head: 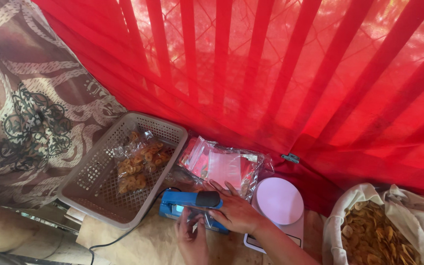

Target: The person weighs dried banana chips on a digital scale, places them into clear plastic bags, and seals the bags using a handheld heat sealer. The sealed packages are then placed into a brown plastic basket.

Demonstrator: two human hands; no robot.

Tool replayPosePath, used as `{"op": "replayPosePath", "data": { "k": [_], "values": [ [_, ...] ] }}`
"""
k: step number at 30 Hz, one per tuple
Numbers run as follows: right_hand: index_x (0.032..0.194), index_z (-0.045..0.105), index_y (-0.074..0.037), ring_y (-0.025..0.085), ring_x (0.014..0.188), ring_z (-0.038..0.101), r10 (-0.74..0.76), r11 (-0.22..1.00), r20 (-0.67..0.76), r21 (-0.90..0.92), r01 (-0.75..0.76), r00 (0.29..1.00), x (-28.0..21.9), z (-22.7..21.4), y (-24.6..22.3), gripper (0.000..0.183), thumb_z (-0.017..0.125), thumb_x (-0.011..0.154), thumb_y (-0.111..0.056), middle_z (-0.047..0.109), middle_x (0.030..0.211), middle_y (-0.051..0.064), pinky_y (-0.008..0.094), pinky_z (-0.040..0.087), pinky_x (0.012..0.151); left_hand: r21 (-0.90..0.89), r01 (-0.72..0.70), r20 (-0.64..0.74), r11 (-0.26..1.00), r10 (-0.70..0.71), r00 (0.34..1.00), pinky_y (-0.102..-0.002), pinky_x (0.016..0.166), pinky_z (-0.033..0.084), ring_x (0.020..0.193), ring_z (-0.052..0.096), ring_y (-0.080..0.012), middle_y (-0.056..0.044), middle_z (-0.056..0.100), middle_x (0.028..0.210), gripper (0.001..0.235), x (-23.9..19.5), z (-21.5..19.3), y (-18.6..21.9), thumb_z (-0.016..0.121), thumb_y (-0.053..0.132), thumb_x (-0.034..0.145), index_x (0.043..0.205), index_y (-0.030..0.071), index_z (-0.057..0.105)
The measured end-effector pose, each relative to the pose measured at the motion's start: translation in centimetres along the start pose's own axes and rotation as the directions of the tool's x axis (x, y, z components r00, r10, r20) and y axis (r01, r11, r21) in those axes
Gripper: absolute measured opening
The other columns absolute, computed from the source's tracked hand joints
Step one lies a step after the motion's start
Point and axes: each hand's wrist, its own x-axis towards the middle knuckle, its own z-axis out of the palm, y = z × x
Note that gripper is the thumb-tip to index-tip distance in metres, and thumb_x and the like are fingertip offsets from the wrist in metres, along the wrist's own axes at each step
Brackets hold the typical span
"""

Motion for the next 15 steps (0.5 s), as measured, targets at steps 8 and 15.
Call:
{"op": "replayPosePath", "data": {
  "k": [8, 15],
  "values": [
    [0.155, 0.047, -0.030, 0.032, 0.156, 0.020, -0.022, 0.976, 0.161, -0.209, 0.056, 0.987, 0.2, -0.3, -1.5, 0.052, 0.049, 0.104, -0.043, 0.028, 0.167, 0.006, 0.058, 0.002, 0.125, -0.037, -0.026, -0.057, 0.999, 0.024, 0.998, -0.032, 0.091, 0.058, 0.113, 0.065, -0.0223, -0.011, 0.042, 0.141, 0.065, -0.8, 0.8, 0.2, 0.062, -0.010, 0.089, 0.150, 0.001, 0.043],
    [0.153, 0.049, -0.029, 0.034, 0.154, 0.022, -0.132, 0.946, 0.121, -0.282, 0.162, 0.984, 0.3, -0.6, -1.8, 0.052, 0.051, 0.103, -0.042, 0.031, 0.166, 0.009, 0.058, 0.003, 0.122, -0.014, 0.024, -0.026, 1.000, -0.025, 0.999, -0.034, 0.096, 0.058, 0.119, 0.065, -0.0214, -0.012, 0.049, 0.138, 0.043, 0.2, -0.1, 1.0, 0.061, -0.004, 0.097, 0.141, -0.002, 0.059]
  ]
}}
